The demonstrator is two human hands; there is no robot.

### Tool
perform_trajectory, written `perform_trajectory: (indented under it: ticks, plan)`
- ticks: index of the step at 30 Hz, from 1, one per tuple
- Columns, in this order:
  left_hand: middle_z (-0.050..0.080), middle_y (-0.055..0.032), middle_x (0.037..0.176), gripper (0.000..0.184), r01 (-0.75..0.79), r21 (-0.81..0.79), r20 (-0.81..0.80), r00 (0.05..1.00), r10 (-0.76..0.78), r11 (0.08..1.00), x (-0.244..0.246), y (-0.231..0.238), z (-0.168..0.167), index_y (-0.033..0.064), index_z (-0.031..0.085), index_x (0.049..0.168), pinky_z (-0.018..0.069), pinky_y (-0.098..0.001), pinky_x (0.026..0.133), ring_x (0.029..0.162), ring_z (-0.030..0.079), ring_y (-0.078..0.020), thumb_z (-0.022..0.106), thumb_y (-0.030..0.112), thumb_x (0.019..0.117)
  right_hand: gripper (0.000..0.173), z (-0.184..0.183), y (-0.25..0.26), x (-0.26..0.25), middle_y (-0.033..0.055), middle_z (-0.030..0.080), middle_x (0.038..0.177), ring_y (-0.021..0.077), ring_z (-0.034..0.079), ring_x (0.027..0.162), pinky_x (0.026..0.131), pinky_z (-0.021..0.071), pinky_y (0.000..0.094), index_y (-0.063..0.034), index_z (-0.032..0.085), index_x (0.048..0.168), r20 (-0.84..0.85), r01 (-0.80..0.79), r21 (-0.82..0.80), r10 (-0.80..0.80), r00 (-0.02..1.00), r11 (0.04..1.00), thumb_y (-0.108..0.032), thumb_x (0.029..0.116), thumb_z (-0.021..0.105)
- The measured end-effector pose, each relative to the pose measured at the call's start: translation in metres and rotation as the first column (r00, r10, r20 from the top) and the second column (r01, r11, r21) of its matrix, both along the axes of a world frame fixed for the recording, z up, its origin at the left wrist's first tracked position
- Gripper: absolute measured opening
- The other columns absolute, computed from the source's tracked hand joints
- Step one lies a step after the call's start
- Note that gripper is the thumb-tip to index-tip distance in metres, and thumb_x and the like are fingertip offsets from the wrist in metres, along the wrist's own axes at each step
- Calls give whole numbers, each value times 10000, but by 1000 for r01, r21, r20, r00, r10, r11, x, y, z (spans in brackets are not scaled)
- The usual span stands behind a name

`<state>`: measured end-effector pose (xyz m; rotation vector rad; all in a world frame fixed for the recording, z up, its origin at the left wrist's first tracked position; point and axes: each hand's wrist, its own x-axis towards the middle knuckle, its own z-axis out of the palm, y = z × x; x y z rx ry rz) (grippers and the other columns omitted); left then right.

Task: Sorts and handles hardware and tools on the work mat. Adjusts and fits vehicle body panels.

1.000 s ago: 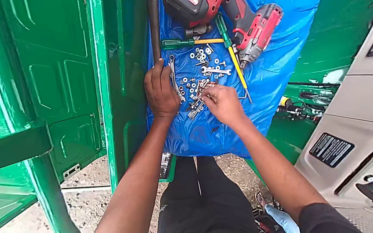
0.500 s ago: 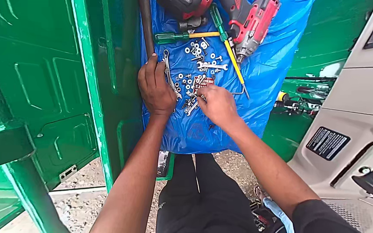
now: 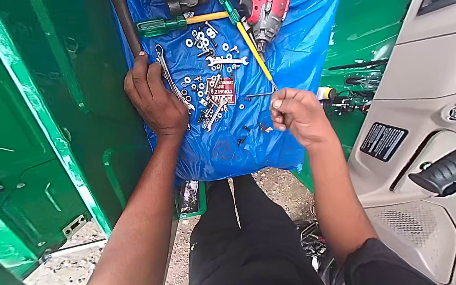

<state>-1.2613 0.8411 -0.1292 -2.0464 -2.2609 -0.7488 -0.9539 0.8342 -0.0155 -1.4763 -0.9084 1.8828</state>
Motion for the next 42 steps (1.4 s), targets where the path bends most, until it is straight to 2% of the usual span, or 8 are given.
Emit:
perform_trajectory:
  ticks: [5, 8, 11, 15, 23, 29, 36, 42]
  plan:
    - [537, -80, 1500, 413, 11, -1, -10, 1000, -11, 1000, 2, 0, 2, 146, 627, 1297, 329, -429, 1144, 1366, 484, -295, 340, 130, 1002, 171, -4, -64, 44, 108, 668, 1105, 148, 673, 841, 716, 587, 276, -94, 634, 1088, -225, 236, -98, -252, 941, 967, -69, 956, 528]
    - [531, -81, 1503, 410, 12, -19, -27, 1000, -13, 1000, 1, 0, 4, 146, 627, 1291, 326, -431, 1145, 1368, 480, -294, 328, 117, 1012, 212, -4, -74, 39, 81, 674, 1013, 158, 664, 747, 663, 611, 295, -76, 660, 1051, 228, 96, 108, -119, 966, 989, 73, 901, 654]
    - [527, -75, 1503, 404, 14, -21, -28, 999, -15, 1000, 1, 1, 7, 159, 634, 1290, 330, -413, 1145, 1370, 476, -283, 341, 127, 1015, 163, -12, -67, 29, 43, 715, 1072, 126, 711, 844, 761, 628, 307, -107, 732, 1055, 790, -350, 130, 117, 602, 928, -30, 930, 660]
    - [514, -63, 1520, 401, 20, -69, -35, 999, -23, 997, 1, 0, 12, 169, 632, 1288, 325, -412, 1144, 1377, 471, -276, 340, 145, 1014, 182, -18, -72, 19, 81, 698, 1078, 214, 688, 989, 860, 587, 388, -100, 767, 1010, 912, -566, 37, 204, 357, 824, -50, 972, 596]
    - [411, -201, 1549, 448, 54, -177, 189, 982, -20, 983, 16, -5, 63, 95, 566, 1390, 393, -373, 1130, 1402, 440, -296, 524, 169, 951, 281, -20, -95, 26, 122, 668, 1211, 238, 683, 1036, 900, 594, 381, -82, 715, 1228, 875, -508, 137, 136, 464, 850, -74, 948, 701]
    - [647, -119, 1120, 220, 200, -260, 364, 926, -96, 945, 59, -61, 93, 104, 719, 1181, 525, -297, 692, 818, 627, -157, 575, 166, 1028, 247, -9, -76, 24, 88, 690, 1135, 176, 672, 865, 731, 590, 323, -108, 753, 1175, 831, -473, 197, 109, 545, 859, -124, 932, 715]
    - [706, -71, 1205, 233, 404, -475, 361, 900, -245, 782, 84, -110, 75, 174, 742, 1220, 591, -459, 855, 1061, 701, -231, 621, 164, 1022, 191, -36, -67, 5, 41, 703, 1090, 216, 664, 1059, 863, 575, 399, -173, 776, 1115, 902, -634, 151, 156, 402, 758, -228, 1001, 632]
    - [701, -64, 1102, 229, 457, -463, 354, 881, -314, 760, 93, -111, 66, 248, 765, 1209, 590, -447, 754, 950, 697, -236, 676, 269, 999, 116, -30, -65, 3, 79, 674, 1014, 264, 654, 1022, 822, 571, 414, -114, 734, 1017, 906, -673, 152, 170, 387, 724, -189, 999, 647]
